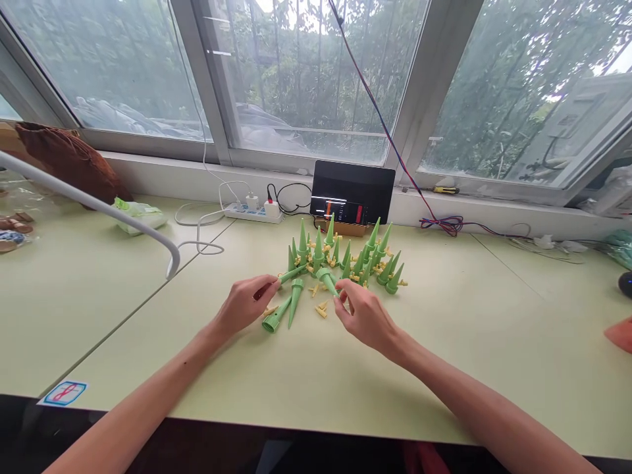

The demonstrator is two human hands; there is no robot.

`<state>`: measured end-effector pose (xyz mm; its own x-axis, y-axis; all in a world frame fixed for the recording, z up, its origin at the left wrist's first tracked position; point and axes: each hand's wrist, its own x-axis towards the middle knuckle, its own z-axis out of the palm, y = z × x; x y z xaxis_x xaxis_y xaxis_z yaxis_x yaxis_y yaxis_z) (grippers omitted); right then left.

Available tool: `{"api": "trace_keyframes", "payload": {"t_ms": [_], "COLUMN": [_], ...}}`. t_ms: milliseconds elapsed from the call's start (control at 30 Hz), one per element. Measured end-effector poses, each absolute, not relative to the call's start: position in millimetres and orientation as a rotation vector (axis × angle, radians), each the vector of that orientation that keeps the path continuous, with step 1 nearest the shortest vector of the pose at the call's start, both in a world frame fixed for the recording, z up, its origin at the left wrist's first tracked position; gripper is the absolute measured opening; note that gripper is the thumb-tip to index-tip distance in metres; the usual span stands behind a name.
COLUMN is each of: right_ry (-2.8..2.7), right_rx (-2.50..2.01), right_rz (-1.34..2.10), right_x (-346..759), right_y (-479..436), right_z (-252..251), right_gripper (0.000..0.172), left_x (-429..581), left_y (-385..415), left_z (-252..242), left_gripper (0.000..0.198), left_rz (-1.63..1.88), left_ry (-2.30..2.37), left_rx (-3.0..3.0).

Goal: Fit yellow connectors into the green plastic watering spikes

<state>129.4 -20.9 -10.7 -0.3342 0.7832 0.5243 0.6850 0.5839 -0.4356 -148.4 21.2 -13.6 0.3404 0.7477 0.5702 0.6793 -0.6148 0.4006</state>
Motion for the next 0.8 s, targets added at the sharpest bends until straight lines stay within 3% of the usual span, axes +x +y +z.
{"api": "trace_keyframes", "payload": {"t_ms": [200, 433, 600, 800], "right_ry": [-1.927, -1.801, -1.724, -1.672], "right_rx": [-1.013, -1.03, -1.054, -1.034], "right_rz": [0.112, 0.122, 0.233, 0.291], "right_x": [150.0, 160.1, 156.5, 152.3], "right_y": [-20.1, -19.4, -23.4, -26.9], "right_z": [-22.2, -35.5, -38.1, -34.7], "right_gripper": [0.008, 0.011, 0.01, 0.007], "left_x": [-105.5, -66.7, -68.3, -61.6], "left_y": [25.5, 34.1, 21.5, 7.3], "left_z": [21.4, 22.9, 5.4, 1.4], "left_gripper": [0.019, 0.032, 0.024, 0.03], "left_rz": [1.284, 1.04, 0.845, 0.555], "left_ry": [1.03, 0.952, 0.914, 0.928], "left_rx": [2.662, 2.689, 2.684, 2.766]}}
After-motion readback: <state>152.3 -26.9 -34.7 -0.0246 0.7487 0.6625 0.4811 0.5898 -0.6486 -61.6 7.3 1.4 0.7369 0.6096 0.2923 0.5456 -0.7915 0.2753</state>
